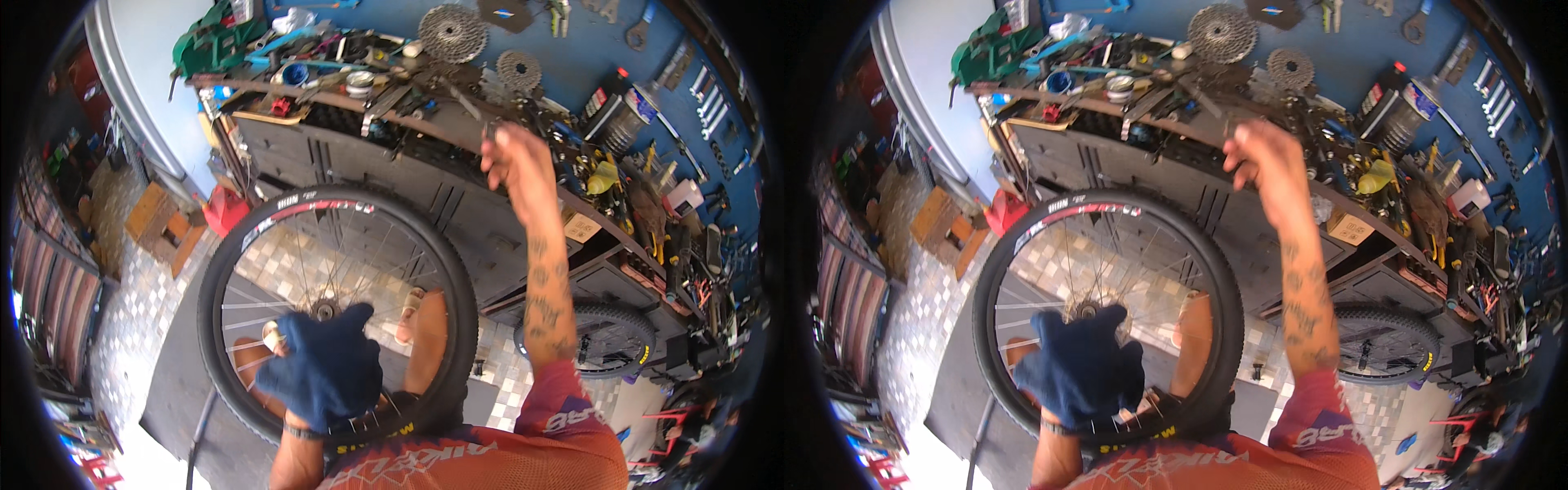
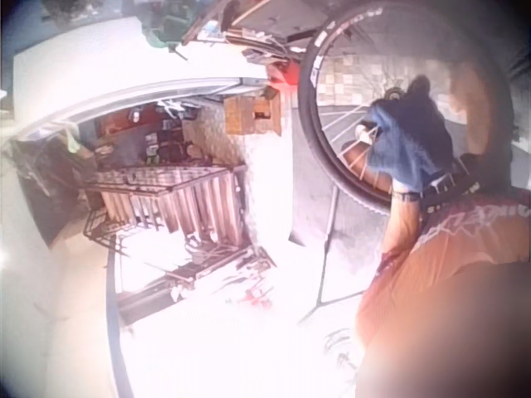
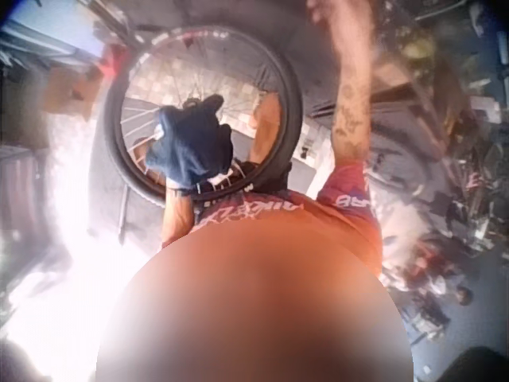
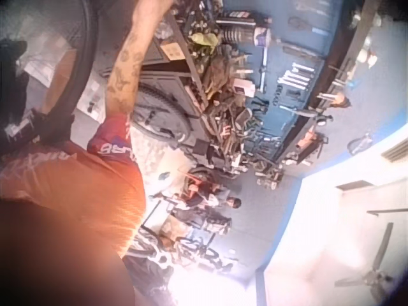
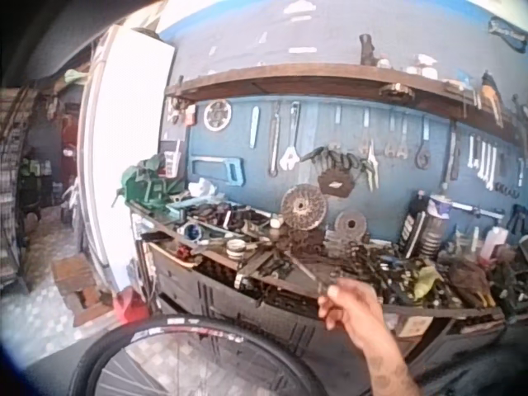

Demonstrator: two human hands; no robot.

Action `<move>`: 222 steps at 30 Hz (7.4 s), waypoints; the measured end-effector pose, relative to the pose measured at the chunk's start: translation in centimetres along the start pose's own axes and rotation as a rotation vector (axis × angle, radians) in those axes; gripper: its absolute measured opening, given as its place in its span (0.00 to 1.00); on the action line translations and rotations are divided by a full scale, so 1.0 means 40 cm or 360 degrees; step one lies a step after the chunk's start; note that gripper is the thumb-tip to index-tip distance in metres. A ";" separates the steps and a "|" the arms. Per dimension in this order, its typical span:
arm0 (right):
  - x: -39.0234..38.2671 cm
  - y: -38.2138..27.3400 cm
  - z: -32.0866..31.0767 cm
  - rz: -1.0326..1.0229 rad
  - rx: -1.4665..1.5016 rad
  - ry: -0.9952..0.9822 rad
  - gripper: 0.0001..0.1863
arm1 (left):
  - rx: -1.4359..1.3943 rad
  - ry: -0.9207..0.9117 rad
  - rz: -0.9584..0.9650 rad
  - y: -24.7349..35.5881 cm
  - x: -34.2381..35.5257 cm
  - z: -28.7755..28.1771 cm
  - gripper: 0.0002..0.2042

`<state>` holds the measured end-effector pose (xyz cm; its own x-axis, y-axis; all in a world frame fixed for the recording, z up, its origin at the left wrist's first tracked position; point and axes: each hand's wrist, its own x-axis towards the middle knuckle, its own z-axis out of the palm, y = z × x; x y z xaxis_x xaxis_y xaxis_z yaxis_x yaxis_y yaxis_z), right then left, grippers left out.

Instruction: The person cleans and lubricates a bicycle wheel hub. They wipe the hub with a cloth, apply lubricant from a bottle, and use a screwdriver to adjust internal components. The person repeatedly wipes the hub and axle with cloths and uses a wrench to tighten parts.

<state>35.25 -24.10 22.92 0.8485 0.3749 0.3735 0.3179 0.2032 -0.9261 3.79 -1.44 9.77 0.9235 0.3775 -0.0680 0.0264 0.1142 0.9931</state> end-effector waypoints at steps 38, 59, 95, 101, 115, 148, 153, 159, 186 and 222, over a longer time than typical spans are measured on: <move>-0.462 0.123 0.269 -0.0011 0.0113 0.0004 0.18 | 0.1743 -0.0375 0.0782 -0.087 -0.070 0.023 0.30; -0.540 0.161 0.209 0.0516 0.0772 -0.0123 0.19 | -0.0042 -0.0136 -0.0185 -0.056 -0.028 0.046 0.09; 0.440 0.121 -0.140 -0.0084 -0.2418 0.0143 0.17 | 0.0490 0.0707 -0.0172 -0.109 -0.188 -0.211 0.14; 0.393 0.130 -0.050 -0.0782 -0.1992 -0.0677 0.12 | 0.0453 0.0667 -0.0201 -0.100 -0.189 -0.195 0.13; 0.383 0.125 -0.047 -0.1476 -0.2222 -0.0488 0.08 | 0.0509 0.0626 -0.0126 -0.118 -0.192 -0.168 0.15; -0.096 -0.555 -0.578 -0.0206 -0.0542 0.0361 0.15 | 0.0094 -0.0723 0.0177 0.150 0.108 0.218 0.12; -0.155 -0.553 -0.217 -0.0379 -0.0240 -0.0049 0.15 | 0.0544 -0.0295 0.1550 0.316 0.195 0.431 0.33; -0.265 -0.365 -0.067 0.0000 0.0074 -0.0093 0.16 | 0.0624 -0.0099 0.1143 0.264 0.068 0.203 0.13; -0.659 0.198 0.174 0.0954 0.0342 0.0136 0.06 | -0.1527 -0.0248 -0.0665 -0.242 -0.134 0.098 0.25; -0.712 0.268 0.045 0.0694 -0.0460 -0.0665 0.16 | -0.0688 0.0138 0.0039 -0.099 -0.067 -0.063 0.08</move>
<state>13.74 -30.97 2.46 0.7082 0.6984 -0.1031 0.1329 -0.2753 -0.9521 0.26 -0.60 5.76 0.8858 0.4587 -0.0708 -0.1748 0.4710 0.8647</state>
